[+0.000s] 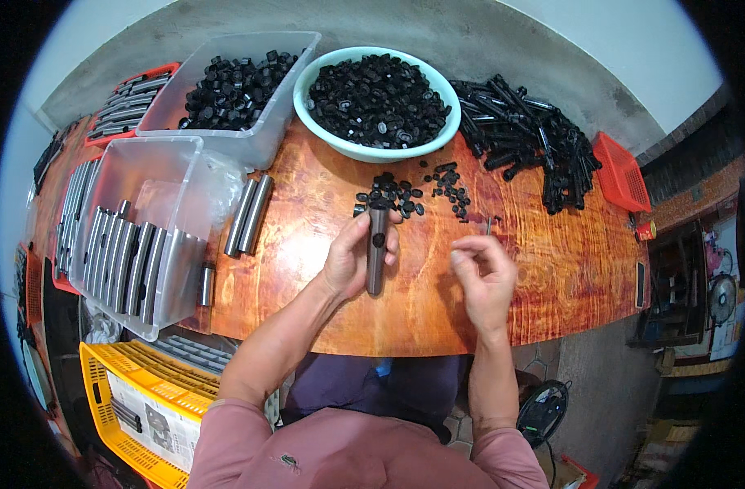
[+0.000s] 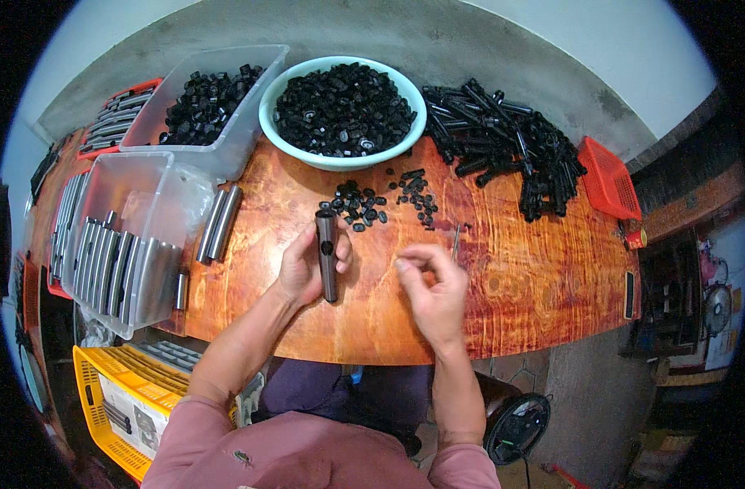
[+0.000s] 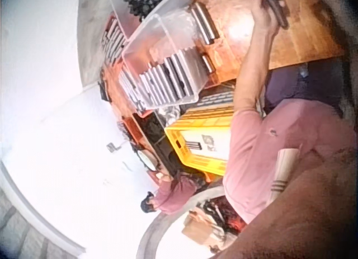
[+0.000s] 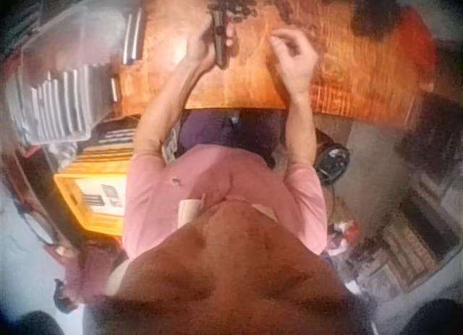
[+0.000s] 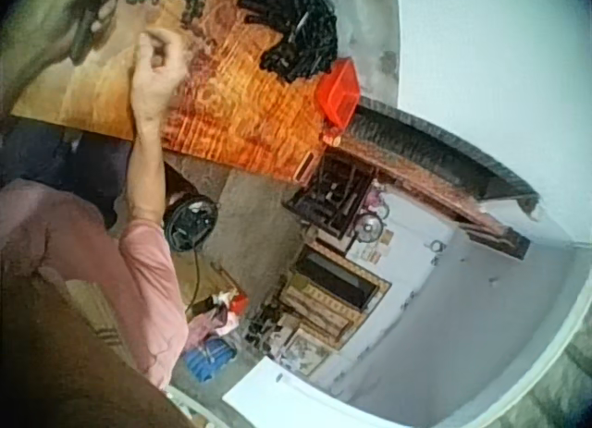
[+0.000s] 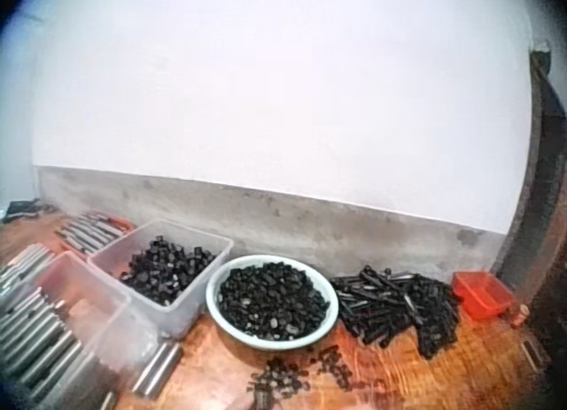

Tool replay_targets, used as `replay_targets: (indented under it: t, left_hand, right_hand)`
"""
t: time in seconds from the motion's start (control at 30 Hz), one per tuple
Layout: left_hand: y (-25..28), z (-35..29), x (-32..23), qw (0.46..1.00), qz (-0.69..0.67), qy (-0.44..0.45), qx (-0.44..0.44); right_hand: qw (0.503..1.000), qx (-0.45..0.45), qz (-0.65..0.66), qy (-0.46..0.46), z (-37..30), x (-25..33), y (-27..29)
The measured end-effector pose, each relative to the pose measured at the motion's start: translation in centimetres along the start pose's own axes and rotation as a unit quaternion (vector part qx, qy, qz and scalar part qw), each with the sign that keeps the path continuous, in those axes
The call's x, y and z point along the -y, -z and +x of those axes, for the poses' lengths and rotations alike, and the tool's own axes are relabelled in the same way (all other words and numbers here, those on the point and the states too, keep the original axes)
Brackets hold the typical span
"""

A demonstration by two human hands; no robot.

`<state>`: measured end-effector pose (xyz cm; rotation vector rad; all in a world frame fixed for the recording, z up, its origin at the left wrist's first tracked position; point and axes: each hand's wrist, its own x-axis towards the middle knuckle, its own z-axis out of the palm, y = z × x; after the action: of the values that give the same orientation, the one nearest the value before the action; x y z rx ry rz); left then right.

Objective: The person assembles cylindrical metal rods with small black plastic caps and a black plastic handle. They pick up a rod, insert a cap, attach the handle, and place the completed unit into a yellow basket. The process is repeated with multiple rods and caps.

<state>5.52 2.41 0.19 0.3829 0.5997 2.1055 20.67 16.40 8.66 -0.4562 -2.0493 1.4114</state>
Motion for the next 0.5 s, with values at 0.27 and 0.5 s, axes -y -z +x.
replay_targets:
  t: [0.27, 0.5]
  left_hand:
    - [-0.2, -0.5, -0.4, 0.995, 0.046, 0.009, 0.09]
    - [0.6, -0.5, -0.5, 0.993, 0.034, -0.011, 0.112]
  right_hand:
    - [0.99, 0.12, -0.074, 0.022, -1.4, -1.1, -3.6]
    - [0.99, 0.134, -0.051, -0.006, -2.0, -0.7, -4.7]
